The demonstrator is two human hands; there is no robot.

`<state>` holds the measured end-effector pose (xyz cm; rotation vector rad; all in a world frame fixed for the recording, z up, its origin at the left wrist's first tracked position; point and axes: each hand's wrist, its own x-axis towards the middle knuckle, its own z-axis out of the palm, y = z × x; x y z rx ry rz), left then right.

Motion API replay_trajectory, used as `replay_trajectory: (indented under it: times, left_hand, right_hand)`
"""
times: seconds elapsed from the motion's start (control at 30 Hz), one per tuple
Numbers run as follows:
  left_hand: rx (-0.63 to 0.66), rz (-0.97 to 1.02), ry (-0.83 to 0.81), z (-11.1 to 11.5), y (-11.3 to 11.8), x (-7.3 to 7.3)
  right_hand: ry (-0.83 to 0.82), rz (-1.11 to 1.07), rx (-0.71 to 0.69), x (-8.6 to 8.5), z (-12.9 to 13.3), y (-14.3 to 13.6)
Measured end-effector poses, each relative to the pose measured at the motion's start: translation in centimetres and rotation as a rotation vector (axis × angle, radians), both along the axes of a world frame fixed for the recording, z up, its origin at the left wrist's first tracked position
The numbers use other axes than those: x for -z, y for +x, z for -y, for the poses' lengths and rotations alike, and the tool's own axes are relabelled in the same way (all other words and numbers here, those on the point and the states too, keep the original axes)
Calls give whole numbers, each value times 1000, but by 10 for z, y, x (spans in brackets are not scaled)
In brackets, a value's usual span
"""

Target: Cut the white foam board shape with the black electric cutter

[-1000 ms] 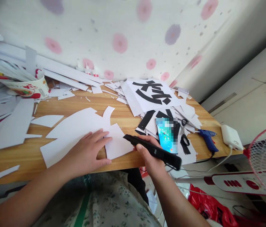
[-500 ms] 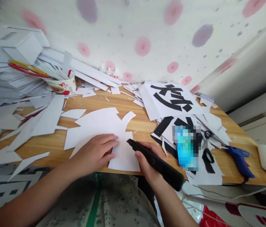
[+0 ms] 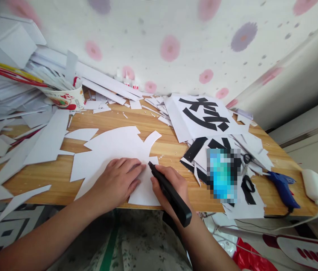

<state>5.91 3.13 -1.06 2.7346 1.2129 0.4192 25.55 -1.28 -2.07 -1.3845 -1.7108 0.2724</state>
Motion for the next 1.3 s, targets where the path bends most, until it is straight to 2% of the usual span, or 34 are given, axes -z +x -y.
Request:
replay_trajectory:
  times: [0.53,0.83,1.3]
  left_hand:
    - [-63,-31,-23,-2,4,0]
    - [-55,-24,17,-1,4,3]
    - [-69,-28,43,0,3,8]
  right_hand:
    - [59,93,-89,-1,1,-3]
    - [62,26,-13,-2,5,-7]
    - [66,41,-18,4,3,-6]
